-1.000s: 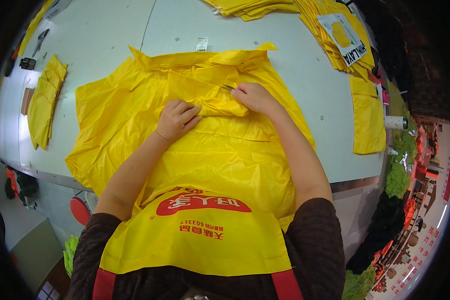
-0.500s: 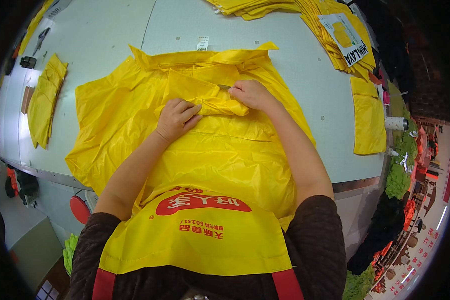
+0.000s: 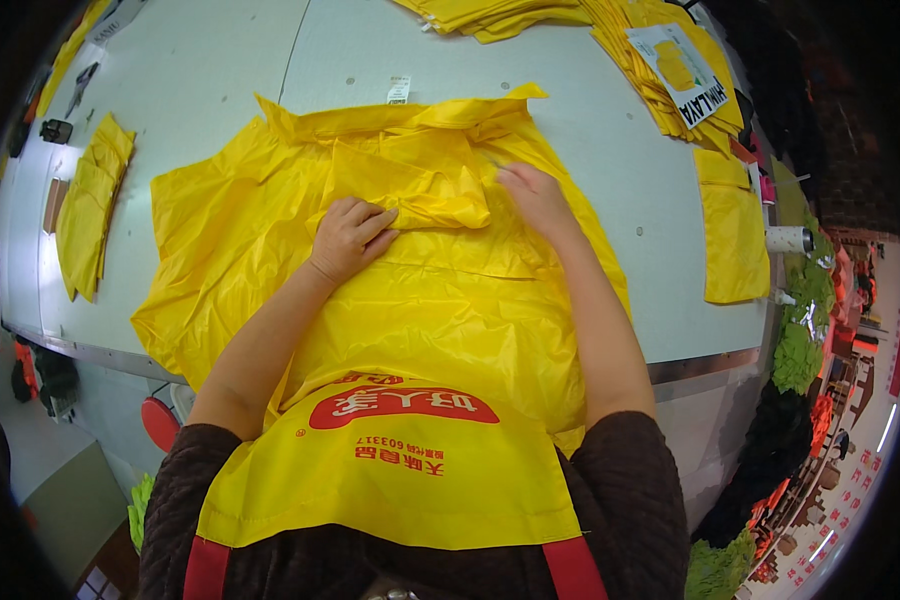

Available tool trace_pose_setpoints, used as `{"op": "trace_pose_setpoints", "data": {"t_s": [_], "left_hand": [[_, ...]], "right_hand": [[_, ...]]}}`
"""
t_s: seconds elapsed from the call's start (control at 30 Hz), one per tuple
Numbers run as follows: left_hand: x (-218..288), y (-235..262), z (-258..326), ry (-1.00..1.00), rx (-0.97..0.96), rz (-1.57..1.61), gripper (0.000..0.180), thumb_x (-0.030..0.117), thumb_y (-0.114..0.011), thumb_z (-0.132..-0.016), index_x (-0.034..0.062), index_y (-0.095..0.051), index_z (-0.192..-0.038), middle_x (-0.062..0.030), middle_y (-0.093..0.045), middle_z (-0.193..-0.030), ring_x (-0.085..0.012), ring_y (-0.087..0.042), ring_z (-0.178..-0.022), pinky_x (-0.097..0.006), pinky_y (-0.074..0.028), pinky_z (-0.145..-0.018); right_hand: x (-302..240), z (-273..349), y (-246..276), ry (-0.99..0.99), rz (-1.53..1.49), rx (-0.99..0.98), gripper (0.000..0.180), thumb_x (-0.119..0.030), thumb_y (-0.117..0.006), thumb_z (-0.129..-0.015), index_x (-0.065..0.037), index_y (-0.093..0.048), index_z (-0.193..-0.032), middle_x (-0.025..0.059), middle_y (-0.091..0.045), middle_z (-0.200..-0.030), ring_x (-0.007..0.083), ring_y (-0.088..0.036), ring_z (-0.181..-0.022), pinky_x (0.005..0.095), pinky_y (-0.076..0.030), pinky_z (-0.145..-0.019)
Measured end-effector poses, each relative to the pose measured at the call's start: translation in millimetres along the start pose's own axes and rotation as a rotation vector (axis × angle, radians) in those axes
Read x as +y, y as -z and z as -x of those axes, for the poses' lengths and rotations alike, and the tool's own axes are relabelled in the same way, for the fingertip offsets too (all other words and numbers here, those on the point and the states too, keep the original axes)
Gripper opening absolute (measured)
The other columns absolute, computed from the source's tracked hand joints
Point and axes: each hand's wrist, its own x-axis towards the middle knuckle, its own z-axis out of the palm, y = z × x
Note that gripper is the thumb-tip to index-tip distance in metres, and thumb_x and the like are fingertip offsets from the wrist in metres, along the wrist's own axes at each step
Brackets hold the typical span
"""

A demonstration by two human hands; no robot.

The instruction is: The person inserts white paper inserts into yellow fabric pieces, folds them, and stacks them. Then the person unfolds a large yellow garment, uses shears to cut threads or tags, and lays the garment flat on the table.

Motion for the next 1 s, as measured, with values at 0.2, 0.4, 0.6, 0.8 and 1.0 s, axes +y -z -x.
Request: {"op": "trace_pose_setpoints", "data": {"t_s": [0.2,0.4,0.6,0.8,1.0], "left_hand": [[3,3,0,0.030,-0.024,0.019,0.026,0.016,-0.070,-0.071,0.0101,-0.064,-0.096,-0.0023,-0.059,-0.086,-0.0209,-0.056,-0.081,-0.034,-0.044,-0.072],[2,2,1,0.000,-0.017,0.000,0.025,0.016,-0.069,-0.072,0.0100,-0.063,-0.096,-0.0021,-0.059,-0.086,-0.0211,-0.056,-0.081,-0.033,-0.044,-0.071],[-1,-3,3,-0.004,-0.016,-0.022,0.023,0.016,-0.068,-0.075,0.0090,-0.063,-0.096,-0.0021,-0.061,-0.088,-0.0219,-0.056,-0.079,-0.035,-0.044,-0.070],[-18,3,-13,0.010,-0.208,0.200,0.017,0.016,-0.066,-0.078,0.0080,-0.065,-0.094,-0.0070,-0.063,-0.085,-0.0259,-0.057,-0.079,-0.038,-0.045,-0.069],[-33,9,-51,0.643,-0.593,0.466,0.015,0.019,-0.068,-0.076,0.0056,-0.065,-0.082,-0.0091,-0.061,-0.075,-0.0282,-0.058,-0.073,-0.036,-0.047,-0.066]], "right_hand": [[65,75,101,-0.213,0.433,0.505,0.034,-0.030,-0.054,-0.089,-0.001,-0.060,-0.105,0.0113,-0.065,-0.092,0.0235,-0.060,-0.083,0.0318,-0.047,-0.075],[104,105,150,-0.630,0.980,0.363,0.037,-0.029,-0.051,-0.089,-0.002,-0.057,-0.113,0.0171,-0.060,-0.109,0.0346,-0.057,-0.097,0.0394,-0.046,-0.083],[-3,50,53,0.115,0.270,0.411,0.032,-0.012,-0.059,-0.082,-0.002,-0.058,-0.113,0.0158,-0.060,-0.110,0.0313,-0.057,-0.100,0.0366,-0.045,-0.087],[-96,41,-93,0.713,0.466,0.039,0.032,-0.013,-0.067,-0.071,-0.006,-0.054,-0.100,0.0103,-0.057,-0.094,0.0269,-0.054,-0.091,0.0356,-0.044,-0.081],[-24,4,-114,0.633,0.524,0.091,0.021,-0.022,-0.065,-0.077,-0.008,-0.054,-0.089,0.0085,-0.056,-0.082,0.0281,-0.054,-0.081,0.0369,-0.046,-0.072]]}}
